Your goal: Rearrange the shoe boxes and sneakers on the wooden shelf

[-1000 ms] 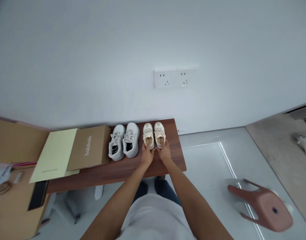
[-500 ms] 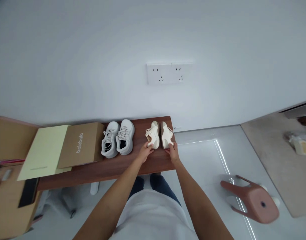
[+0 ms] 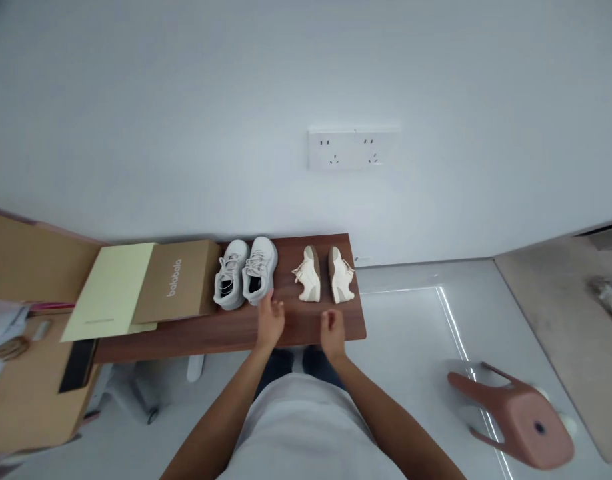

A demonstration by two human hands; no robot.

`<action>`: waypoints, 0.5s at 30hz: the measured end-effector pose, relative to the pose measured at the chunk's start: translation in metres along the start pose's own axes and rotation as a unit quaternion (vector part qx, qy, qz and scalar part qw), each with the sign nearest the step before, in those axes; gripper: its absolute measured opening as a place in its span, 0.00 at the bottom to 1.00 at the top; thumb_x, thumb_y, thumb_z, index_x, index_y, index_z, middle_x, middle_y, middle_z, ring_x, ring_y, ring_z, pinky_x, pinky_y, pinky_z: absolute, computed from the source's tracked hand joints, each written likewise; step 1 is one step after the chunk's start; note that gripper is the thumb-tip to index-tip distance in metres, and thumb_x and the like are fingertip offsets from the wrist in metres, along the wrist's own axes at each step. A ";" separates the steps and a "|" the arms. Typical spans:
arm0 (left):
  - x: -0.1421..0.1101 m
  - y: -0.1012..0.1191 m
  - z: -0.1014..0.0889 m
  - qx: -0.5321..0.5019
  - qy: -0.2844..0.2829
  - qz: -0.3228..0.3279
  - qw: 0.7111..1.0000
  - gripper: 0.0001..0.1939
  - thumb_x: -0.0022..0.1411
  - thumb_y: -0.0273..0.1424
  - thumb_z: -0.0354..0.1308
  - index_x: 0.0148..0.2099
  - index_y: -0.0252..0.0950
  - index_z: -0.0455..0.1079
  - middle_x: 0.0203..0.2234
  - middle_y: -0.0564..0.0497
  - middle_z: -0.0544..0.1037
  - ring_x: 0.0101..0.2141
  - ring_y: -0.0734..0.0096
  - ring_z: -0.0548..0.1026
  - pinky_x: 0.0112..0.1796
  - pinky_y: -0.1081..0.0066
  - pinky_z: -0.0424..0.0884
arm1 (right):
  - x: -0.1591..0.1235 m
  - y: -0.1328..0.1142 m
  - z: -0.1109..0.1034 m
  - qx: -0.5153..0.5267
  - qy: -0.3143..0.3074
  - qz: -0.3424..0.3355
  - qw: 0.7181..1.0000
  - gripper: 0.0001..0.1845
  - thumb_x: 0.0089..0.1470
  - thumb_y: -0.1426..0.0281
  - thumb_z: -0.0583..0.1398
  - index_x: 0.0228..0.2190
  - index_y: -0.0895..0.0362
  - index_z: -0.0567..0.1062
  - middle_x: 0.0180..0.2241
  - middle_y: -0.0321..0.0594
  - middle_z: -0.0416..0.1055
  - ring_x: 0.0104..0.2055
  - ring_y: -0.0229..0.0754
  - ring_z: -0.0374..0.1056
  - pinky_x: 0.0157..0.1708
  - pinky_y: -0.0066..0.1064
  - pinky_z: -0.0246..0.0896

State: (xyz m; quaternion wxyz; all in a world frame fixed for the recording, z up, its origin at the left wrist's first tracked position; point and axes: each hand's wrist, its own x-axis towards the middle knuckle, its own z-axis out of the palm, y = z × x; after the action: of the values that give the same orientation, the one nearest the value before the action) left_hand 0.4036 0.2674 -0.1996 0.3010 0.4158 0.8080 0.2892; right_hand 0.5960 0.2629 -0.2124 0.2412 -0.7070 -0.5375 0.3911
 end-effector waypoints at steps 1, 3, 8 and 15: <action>0.002 -0.005 -0.019 0.033 0.051 0.010 0.998 0.27 0.69 0.30 0.48 0.68 0.32 0.57 0.64 0.33 0.63 0.58 0.57 0.71 0.59 0.61 0.66 | -0.006 -0.017 0.013 -0.013 -0.036 -0.046 0.998 0.20 0.65 0.59 0.49 0.49 0.55 0.71 0.44 0.49 0.75 0.48 0.50 0.72 0.50 0.41 0.68; 0.013 -0.015 -0.055 0.110 0.106 -0.013 0.988 0.28 0.69 0.29 0.47 0.70 0.33 0.54 0.67 0.33 0.58 0.63 0.53 0.66 0.58 0.58 0.66 | -0.010 -0.059 0.046 -0.056 -0.149 -0.159 0.974 0.19 0.63 0.65 0.53 0.54 0.54 0.70 0.54 0.51 0.71 0.56 0.50 0.68 0.56 0.42 0.65; 0.056 -0.028 -0.105 0.233 -0.037 -0.137 0.962 0.21 0.69 0.31 0.49 0.62 0.37 0.66 0.58 0.34 0.71 0.51 0.51 0.77 0.49 0.58 0.72 | 0.012 -0.160 0.128 -0.192 -0.288 -0.189 0.919 0.30 0.62 0.74 0.52 0.65 0.58 0.60 0.64 0.56 0.61 0.58 0.51 0.68 0.56 0.42 0.64; 0.063 -0.036 -0.111 0.158 -0.005 -0.116 0.981 0.20 0.69 0.33 0.49 0.58 0.37 0.73 0.53 0.38 0.77 0.51 0.54 0.78 0.49 0.63 0.71 | 0.033 -0.129 0.111 -0.169 -0.209 -0.143 0.953 0.14 0.62 0.62 0.58 0.44 0.56 0.77 0.48 0.49 0.75 0.51 0.50 0.72 0.52 0.37 0.66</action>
State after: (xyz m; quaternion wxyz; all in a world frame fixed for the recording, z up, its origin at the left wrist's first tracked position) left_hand 0.2749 0.2791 -0.1688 0.2669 0.3626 0.8849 0.1191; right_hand 0.4358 0.3250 -0.1882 0.0542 -0.5560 -0.7293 0.3950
